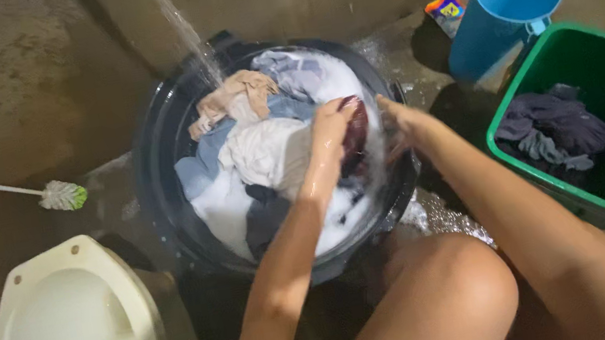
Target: The person washes clothes by hand in a basin of soapy water, using a scrubbing tool to clean individual items before transferring them to a bucket.
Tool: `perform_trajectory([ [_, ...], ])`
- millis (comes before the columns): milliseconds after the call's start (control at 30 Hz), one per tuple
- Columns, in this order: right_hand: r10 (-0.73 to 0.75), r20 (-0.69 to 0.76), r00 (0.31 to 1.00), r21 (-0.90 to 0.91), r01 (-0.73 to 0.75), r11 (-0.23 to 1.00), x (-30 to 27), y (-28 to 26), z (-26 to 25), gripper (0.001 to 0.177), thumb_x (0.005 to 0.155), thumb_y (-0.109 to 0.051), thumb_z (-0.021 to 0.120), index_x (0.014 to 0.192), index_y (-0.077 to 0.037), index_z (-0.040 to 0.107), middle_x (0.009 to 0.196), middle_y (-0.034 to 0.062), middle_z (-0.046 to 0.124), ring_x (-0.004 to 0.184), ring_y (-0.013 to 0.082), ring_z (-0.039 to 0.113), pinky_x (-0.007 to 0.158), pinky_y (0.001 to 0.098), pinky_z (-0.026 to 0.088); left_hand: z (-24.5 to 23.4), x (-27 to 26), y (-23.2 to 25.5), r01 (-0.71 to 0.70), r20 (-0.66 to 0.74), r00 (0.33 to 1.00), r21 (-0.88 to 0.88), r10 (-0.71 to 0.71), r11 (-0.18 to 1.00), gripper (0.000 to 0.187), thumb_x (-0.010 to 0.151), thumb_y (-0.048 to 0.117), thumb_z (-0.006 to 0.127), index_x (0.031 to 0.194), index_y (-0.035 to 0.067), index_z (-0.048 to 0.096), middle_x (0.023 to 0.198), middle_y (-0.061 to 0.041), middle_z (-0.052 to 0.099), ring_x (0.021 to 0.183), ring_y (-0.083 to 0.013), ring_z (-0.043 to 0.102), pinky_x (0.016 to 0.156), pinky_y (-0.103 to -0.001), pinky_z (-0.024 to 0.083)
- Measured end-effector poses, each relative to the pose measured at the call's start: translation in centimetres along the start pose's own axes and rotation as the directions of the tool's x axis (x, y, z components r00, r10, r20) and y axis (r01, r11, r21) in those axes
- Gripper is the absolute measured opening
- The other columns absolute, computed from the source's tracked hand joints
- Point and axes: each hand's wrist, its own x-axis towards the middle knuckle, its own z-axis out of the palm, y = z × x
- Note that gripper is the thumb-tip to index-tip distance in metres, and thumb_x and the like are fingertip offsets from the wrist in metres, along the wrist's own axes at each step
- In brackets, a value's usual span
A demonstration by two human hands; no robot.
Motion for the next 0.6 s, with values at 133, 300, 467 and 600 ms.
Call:
perform_trajectory([
  [133,-0.174,0.175,0.969,0.118,0.154,0.981,0.2,0.6,5.8,0.048,0.083,-0.048,0.041,0.111,-0.01,0.053,0.103,0.0062,0.056,0.09,0.0284,0.055,0.075,0.0501,0.044,4.6,-7.9,11.0,-0.145,-0.009,0.989,-0.005,0.145,0.989,0.021,0.082,0.023,0.063,0.083,0.002,0.061,0.07,-0.002,0.059,0.06,-0.0097,0.051,0.051,-0.025,0.041],
  [300,-0.36,0.248,0.899,0.466,0.215,0.858,1.9,0.9,5.9,0.032,0.084,-0.035,0.046,0.1,-0.01,0.057,0.094,0.0058,0.06,0.081,0.0228,0.059,0.072,0.0422,0.049,7.4,-8.9,10.4,-0.495,-0.062,0.741,0.622,0.669,0.606,0.026,0.075,0.028,0.069,0.069,0.005,0.061,0.057,-0.01,0.057,0.05,-0.0208,0.056,0.052,-0.029,0.045],
  [467,-0.388,0.237,0.891,0.488,0.236,0.84,-1.5,-3.6,4.2,0.017,0.084,-0.022,0.052,0.09,-0.009,0.062,0.084,0.0054,0.065,0.072,0.0173,0.063,0.068,0.0343,0.055,1.6,-3.4,6.2,-0.529,-0.09,0.519,0.748,0.85,0.401,0.022,0.086,0.017,0.061,0.066,0.009,0.058,0.058,-0.012,0.058,0.053,-0.027,0.059,0.05,-0.038,0.044],
  [600,-0.189,0.053,0.981,0.08,0.184,0.98,-9.5,-8.0,1.6,0.032,0.083,-0.04,0.049,0.096,-0.014,0.061,0.088,0.001,0.064,0.077,0.0149,0.059,0.054,0.0323,0.046,-4.0,-0.5,6.8,-0.339,-0.279,0.582,0.77,0.764,0.54,0.026,0.089,0.027,0.053,0.077,0.005,0.06,0.06,-0.016,0.057,0.055,-0.0314,0.056,0.051,-0.04,0.042],
])
